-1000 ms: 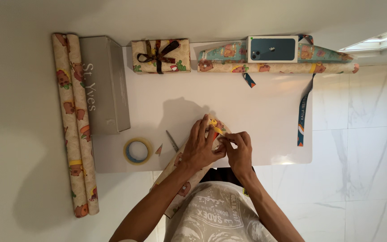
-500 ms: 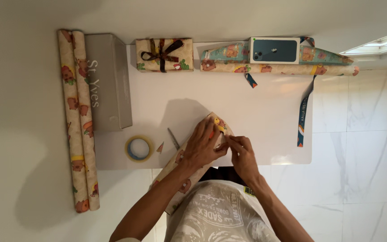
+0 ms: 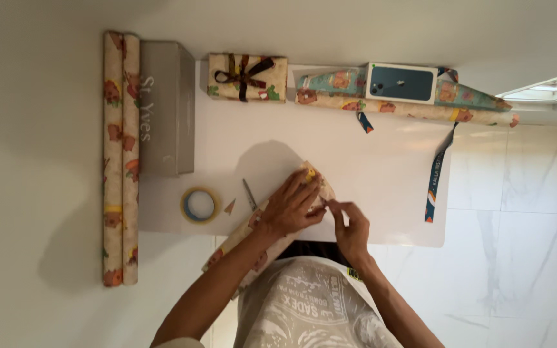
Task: The person wraps a rectangular box with patterned wrapping paper on a white table. They fold the paper around the box, secure it with clear tape, and trim excess paper with scissors. The wrapped gift is set aside, and the person begins wrapping a second box.
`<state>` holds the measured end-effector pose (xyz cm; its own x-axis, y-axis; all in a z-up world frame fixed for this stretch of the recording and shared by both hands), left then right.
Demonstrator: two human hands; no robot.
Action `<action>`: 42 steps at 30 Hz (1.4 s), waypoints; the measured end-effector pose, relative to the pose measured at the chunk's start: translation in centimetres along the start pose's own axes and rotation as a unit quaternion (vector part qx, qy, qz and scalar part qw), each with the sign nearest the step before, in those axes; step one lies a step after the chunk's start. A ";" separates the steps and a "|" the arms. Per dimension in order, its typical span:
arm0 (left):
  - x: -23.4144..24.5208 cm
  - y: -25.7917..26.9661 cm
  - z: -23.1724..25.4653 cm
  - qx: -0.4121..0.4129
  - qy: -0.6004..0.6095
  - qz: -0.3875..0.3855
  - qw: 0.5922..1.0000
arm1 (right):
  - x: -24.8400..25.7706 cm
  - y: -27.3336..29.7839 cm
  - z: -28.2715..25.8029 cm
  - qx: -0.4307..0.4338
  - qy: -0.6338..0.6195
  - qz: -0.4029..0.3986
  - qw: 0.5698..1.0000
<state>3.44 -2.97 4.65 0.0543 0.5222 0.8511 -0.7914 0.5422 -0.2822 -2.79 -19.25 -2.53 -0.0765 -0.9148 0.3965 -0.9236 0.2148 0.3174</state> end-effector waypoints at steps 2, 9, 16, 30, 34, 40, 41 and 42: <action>-0.4 0.1 0.1 0.012 0.013 -0.022 1.000 | -0.4 -0.3 1.0 0.003 -0.149 -0.010 0.989; -0.9 -0.3 -0.6 0.051 -0.011 -0.051 0.997 | 0.0 -2.2 -0.8 0.114 -0.110 -0.129 0.979; -3.4 0.3 -2.4 0.161 0.063 -0.118 0.978 | 0.1 -6.4 3.8 -0.068 -0.213 -0.113 0.968; -5.8 -2.5 -4.7 0.298 0.102 -0.128 0.940 | 0.1 -9.6 7.5 -0.191 -0.269 -0.019 0.944; -6.0 -3.4 -4.4 0.297 0.093 -0.157 0.937 | -0.1 -8.0 9.1 -0.222 -0.191 -0.002 0.956; -6.5 -2.4 -4.4 0.306 0.113 -0.175 0.929 | -2.9 -4.5 9.1 -0.199 -0.233 -0.138 0.942; -6.4 -2.3 -4.6 0.309 0.121 -0.162 0.929 | -3.2 -4.1 7.9 -0.166 -0.227 -0.159 0.947; -6.2 -2.3 -5.0 0.312 0.130 -0.149 0.929 | -3.5 -3.7 6.6 -0.132 -0.220 -0.180 0.950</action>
<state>7.92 -4.18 -2.24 0.4089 0.5951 0.6919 -0.9122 0.2428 0.3302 -1.56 -19.14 -10.80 0.0242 -0.9870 -0.1586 -0.7976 -0.1147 0.5921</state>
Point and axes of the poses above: each hand's wrist, its own y-axis away from the middle knuckle, its own x-axis out of the back of the hand, z = x × y, the point moved 9 cm from there along -y, towards the middle knuckle, and after that the axes turned 6 degrees about -y, right-handed, at the moved point
